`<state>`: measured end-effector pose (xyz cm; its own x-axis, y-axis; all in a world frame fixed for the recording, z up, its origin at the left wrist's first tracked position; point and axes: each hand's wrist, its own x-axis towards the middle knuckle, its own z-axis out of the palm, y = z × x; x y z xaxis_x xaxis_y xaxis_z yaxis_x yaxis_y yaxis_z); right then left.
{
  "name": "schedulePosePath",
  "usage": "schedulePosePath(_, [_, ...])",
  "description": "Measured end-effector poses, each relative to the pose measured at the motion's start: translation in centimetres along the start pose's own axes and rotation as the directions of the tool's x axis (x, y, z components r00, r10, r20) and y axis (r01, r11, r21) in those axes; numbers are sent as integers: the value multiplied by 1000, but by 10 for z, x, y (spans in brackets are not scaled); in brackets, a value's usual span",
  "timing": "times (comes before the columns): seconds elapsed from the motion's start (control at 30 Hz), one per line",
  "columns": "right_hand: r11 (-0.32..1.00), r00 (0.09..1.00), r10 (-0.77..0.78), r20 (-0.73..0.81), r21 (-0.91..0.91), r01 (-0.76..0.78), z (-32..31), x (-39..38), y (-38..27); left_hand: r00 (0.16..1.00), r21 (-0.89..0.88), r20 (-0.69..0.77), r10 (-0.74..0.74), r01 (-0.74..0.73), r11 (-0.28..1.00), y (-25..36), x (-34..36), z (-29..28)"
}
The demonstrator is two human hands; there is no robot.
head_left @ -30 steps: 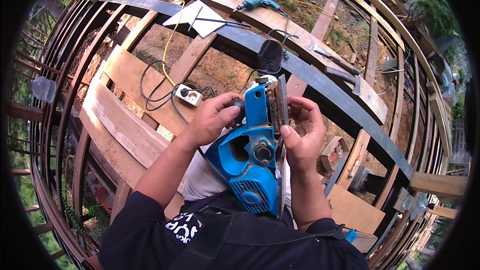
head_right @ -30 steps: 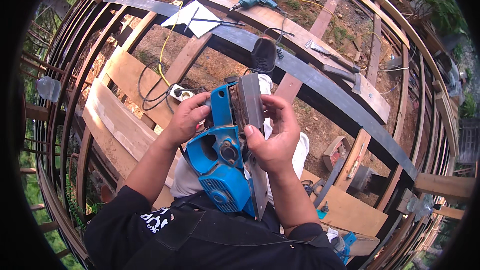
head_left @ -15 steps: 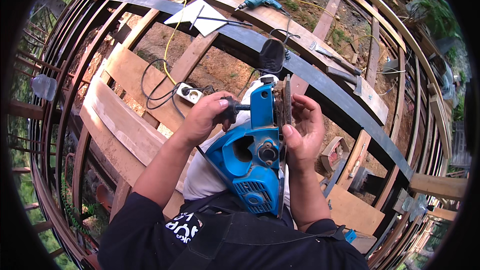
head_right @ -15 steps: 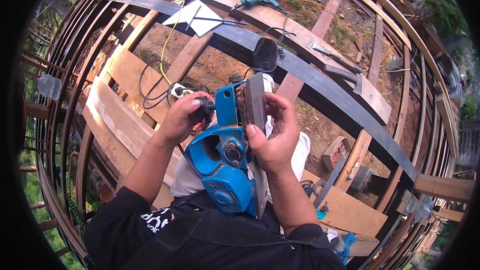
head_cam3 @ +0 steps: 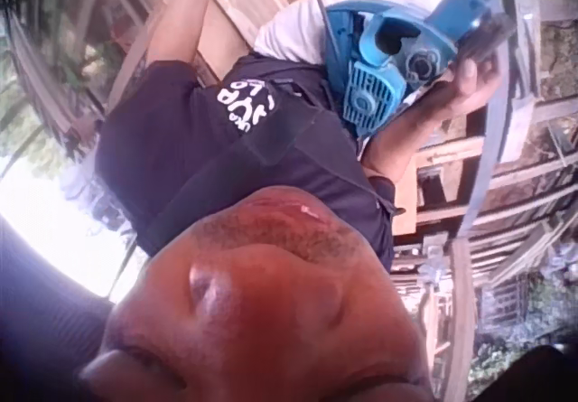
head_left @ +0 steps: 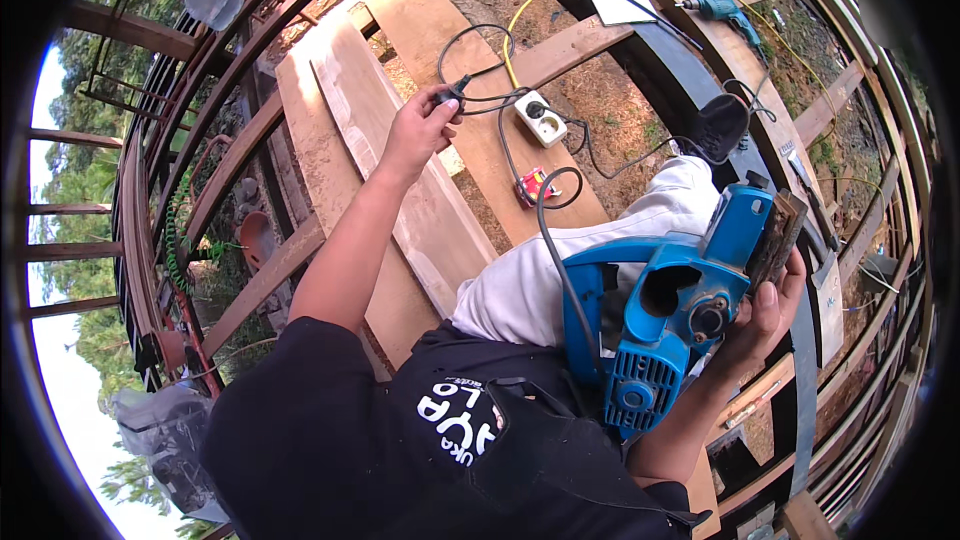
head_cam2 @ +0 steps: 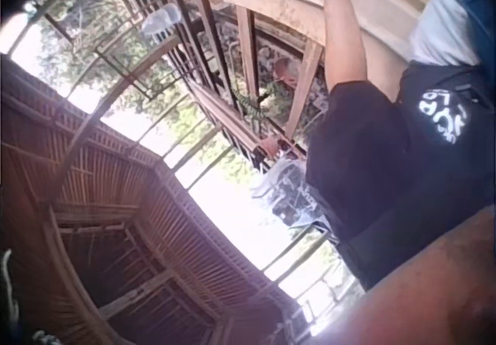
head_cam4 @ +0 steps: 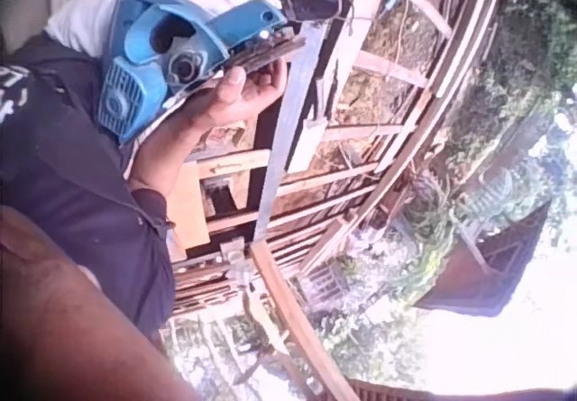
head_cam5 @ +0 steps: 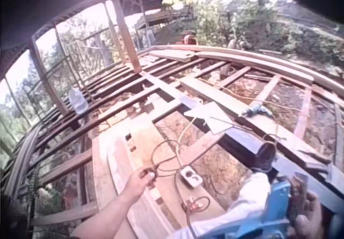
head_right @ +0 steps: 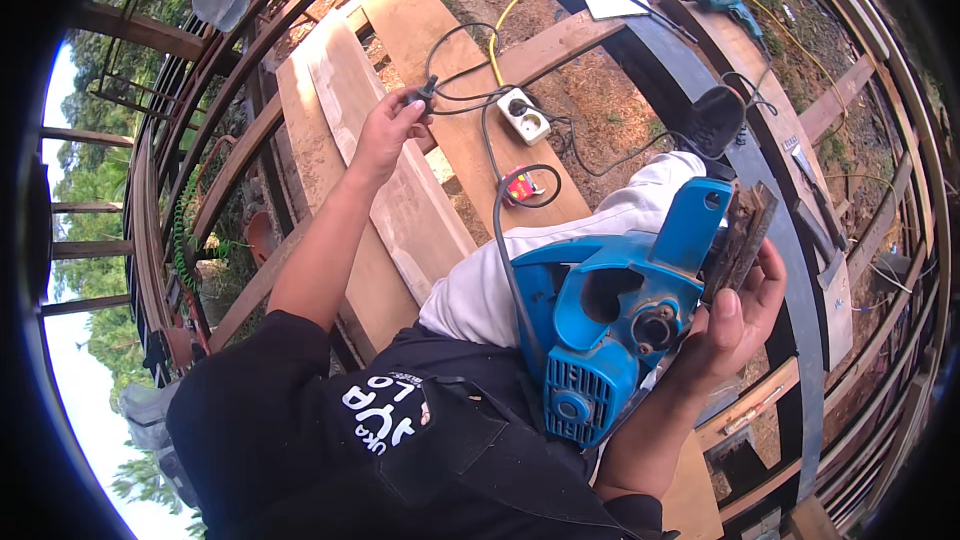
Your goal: The person holds a wood planer, places a metal ruler against its base to check for flatness, and then removes a wooden block component from the tool by hand.
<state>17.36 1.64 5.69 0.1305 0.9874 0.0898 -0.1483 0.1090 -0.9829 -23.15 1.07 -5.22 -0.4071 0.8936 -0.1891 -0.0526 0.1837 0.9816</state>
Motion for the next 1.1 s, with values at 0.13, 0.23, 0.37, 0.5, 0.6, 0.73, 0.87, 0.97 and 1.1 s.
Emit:
schedulePosePath(0.13, [999,999,13,52,-42,-11,7,-1,3,916,392,-399,49,122,912,-80,-30,-88])
schedulePosePath(0.23, [986,997,-23,72,-164,34,9,0,5,844,468,-519,131,153,870,-124,-48,-123])
schedulePosePath(0.37, [974,999,-32,38,-221,40,6,1,7,840,541,-529,123,221,812,-135,-56,-107])
schedulePosePath(0.5, [998,1000,-11,12,-69,12,12,-1,-1,834,697,-488,258,194,690,-149,-52,-101])
schedulePosePath(0.6, [1000,999,2,34,31,-3,24,1,-2,855,692,-471,216,206,691,-153,-62,-112])
schedulePosePath(0.73, [996,999,-24,21,84,22,15,5,3,877,740,-407,255,153,655,-151,-61,-107])
schedulePosePath(0.87, [996,999,-42,-10,75,43,5,6,-1,880,752,-399,259,152,641,-150,-51,-104])
schedulePosePath(0.97, [997,999,-42,-4,71,42,7,7,-3,881,750,-419,221,198,631,-152,-51,-106])
schedulePosePath(1.1, [995,1000,-20,3,97,20,18,3,-1,876,703,-437,203,192,685,-163,-60,-129])
